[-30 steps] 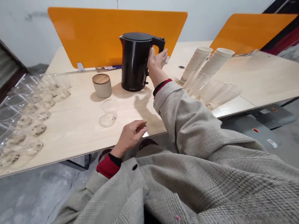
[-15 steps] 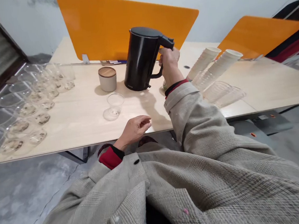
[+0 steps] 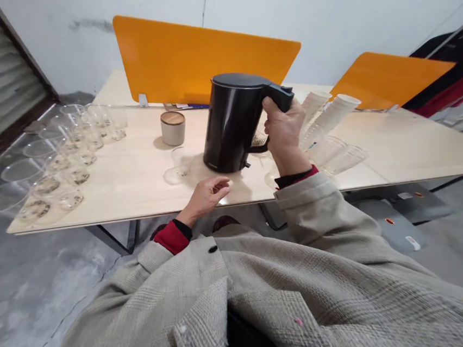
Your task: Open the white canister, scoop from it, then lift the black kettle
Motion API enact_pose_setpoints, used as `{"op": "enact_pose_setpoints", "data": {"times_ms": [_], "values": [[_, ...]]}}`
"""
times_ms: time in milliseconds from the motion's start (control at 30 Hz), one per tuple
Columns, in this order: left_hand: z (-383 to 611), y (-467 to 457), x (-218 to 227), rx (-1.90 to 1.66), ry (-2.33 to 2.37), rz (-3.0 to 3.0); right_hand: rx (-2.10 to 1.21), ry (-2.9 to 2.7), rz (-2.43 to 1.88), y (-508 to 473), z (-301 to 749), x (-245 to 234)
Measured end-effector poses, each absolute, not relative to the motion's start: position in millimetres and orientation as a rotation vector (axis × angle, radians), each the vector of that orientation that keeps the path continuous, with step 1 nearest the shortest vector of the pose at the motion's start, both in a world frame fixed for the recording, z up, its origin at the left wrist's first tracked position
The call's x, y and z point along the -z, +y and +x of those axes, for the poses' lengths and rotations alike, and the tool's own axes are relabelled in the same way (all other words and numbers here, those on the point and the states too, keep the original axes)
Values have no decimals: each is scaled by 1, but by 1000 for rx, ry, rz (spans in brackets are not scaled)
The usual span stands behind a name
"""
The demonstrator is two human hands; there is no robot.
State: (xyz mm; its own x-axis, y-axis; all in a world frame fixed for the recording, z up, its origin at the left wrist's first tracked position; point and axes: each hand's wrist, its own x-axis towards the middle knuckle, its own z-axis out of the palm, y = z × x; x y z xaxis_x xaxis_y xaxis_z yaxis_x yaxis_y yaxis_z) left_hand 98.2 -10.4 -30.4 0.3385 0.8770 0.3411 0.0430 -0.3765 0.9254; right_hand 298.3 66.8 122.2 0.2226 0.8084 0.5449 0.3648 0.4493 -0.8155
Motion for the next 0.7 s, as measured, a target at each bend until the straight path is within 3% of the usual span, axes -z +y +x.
{"op": "enact_pose_setpoints", "data": {"times_ms": [367, 700], "values": [[103, -24, 32, -1609, 945, 1203, -523, -1309, -1039, -12, 313, -150], [119, -48, 7, -1411, 671, 1223, -565, -1508, -1146, -34, 297, -192]]}}
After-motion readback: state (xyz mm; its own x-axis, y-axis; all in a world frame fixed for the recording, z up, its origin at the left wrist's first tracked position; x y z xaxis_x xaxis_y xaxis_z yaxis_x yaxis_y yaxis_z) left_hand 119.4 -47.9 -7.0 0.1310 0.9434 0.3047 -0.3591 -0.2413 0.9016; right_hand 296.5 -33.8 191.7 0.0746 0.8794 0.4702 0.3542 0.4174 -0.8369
